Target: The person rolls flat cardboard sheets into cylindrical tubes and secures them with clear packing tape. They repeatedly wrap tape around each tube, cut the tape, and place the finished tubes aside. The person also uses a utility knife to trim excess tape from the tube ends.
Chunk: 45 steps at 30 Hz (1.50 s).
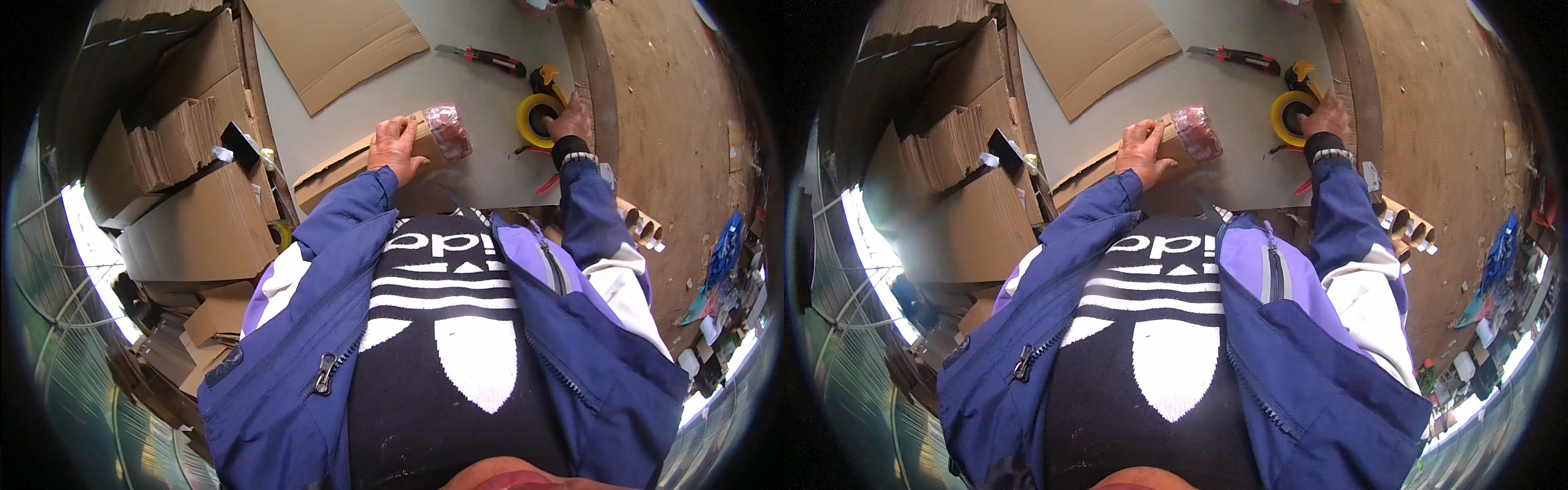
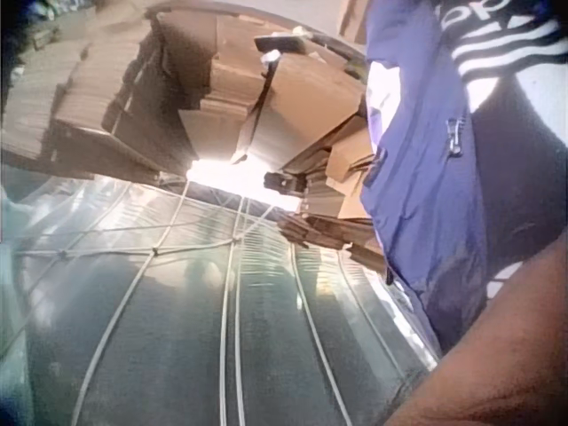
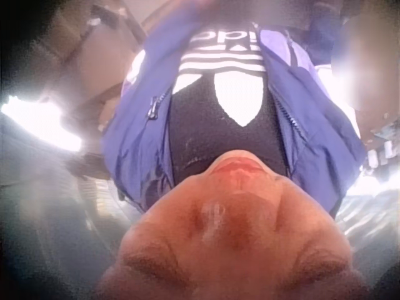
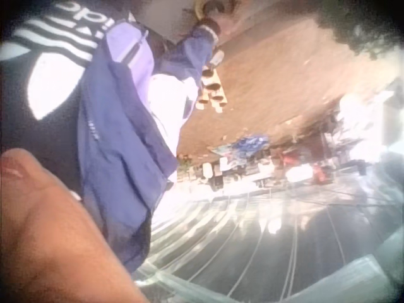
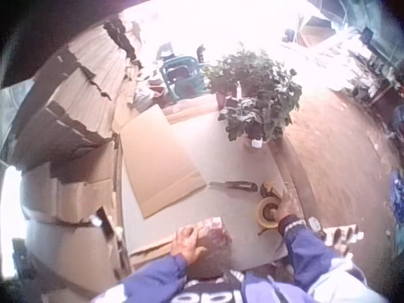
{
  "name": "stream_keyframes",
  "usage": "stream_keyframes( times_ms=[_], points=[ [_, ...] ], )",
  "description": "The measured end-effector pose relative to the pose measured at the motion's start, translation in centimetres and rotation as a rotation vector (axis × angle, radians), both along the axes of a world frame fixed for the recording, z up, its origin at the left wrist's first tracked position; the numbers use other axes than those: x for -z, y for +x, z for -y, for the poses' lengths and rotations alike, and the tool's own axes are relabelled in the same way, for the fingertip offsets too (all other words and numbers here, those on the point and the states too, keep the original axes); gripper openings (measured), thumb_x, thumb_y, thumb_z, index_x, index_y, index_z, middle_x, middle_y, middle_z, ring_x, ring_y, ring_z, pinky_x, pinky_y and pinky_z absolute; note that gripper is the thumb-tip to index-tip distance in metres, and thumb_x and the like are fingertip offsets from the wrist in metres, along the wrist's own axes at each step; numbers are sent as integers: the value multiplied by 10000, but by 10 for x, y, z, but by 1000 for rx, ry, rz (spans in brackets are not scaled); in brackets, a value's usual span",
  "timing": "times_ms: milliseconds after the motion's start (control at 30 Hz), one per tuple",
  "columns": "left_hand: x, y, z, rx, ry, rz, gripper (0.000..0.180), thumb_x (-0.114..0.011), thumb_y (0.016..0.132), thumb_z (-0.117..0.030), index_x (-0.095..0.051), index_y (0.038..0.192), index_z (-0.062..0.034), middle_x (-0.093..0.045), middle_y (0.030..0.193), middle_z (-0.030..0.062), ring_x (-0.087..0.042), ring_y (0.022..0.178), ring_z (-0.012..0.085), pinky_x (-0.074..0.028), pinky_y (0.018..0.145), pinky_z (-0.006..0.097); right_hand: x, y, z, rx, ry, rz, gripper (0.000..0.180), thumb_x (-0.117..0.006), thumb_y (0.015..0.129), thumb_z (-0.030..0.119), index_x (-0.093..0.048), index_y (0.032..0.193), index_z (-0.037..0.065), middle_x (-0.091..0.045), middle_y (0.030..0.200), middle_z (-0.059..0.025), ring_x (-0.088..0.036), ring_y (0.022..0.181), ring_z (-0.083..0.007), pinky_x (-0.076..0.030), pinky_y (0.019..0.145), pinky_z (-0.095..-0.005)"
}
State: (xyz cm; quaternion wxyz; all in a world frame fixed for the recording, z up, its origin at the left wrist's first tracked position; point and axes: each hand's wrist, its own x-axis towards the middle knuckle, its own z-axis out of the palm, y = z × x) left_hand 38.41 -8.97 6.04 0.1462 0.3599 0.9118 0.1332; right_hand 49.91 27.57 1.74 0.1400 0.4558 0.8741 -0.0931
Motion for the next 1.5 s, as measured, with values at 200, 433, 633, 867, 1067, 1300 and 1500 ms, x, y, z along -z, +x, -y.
stream_keyframes(
  times_ms=[200, 433, 633, 867, 1067, 1300, 1500],
  points=[
    [-3, 1, 3, 6, 74, -11, 806, -921, 611, -318, -625, 1325, -89, -558, 1301, 80, -494, 1232, 312, -459, 1056, 418, 5, -9, -30, 25, -146, 36, 486, -771, 795, 279, -676, 1216, 55, -677, 1241, -225, -658, 1176, -339, -527, 996, -441],
    [9, -3, 7, 34, 199, 10, 800, -928, 587, -288, -640, 1293, -48, -587, 1255, 97, -505, 1215, 317, -436, 1071, 418, -53, 19, -3, 120, -717, -587, 643, -800, 722, 138, -567, 1305, -3, -703, 1112, -155, -687, 1028, -271, -528, 943, -349],
    [22, -3, 15, 77, 349, 9, 780, -923, 583, -260, -631, 1274, -46, -583, 1251, 114, -500, 1219, 339, -429, 1085, 428, -115, -40, 95, -31, -1190, -618, 656, -734, 781, 24, -518, 1400, 30, -658, 1212, -93, -642, 1079, -185, -511, 948, -269],
    [29, 2, 16, 83, 339, 5, 675, -870, 639, -307, -608, 1212, -64, -572, 1239, 112, -491, 1238, 318, -416, 1087, 417, -151, -108, 173, -463, -490, -121, 545, -691, 755, 212, -676, 1292, 125, -726, 1127, -185, -716, 1016, -292, -546, 934, -343],
    [34, 3, 17, 81, 342, -13, 635, -820, 661, -292, -587, 1203, -58, -540, 1264, 127, -498, 1218, 307, -419, 1082, 406, -155, -139, 200, -583, -351, 76, 502, -648, 766, 270, -699, 1247, 135, -738, 1061, -192, -710, 1023, -325, -553, 912, -397],
    [37, 6, 16, 28, 473, -102, 418, -678, 747, -145, -579, 1145, -59, -515, 1356, 162, -523, 1102, 329, -453, 1008, 412, -149, -174, 218, -700, -270, 369, 493, -610, 828, 279, -650, 1293, 117, -728, 1123, -191, -696, 1065, -352, -545, 937, -404],
    [39, -1, 15, 79, 443, -61, 586, -820, 650, -232, -575, 1160, -79, -550, 1244, 124, -519, 1058, 328, -467, 951, 430, -133, -195, 213, -721, -371, 490, 551, -700, 780, 309, -644, 1283, 91, -720, 1144, -184, -702, 1066, -320, -557, 911, -390]
  ],
)
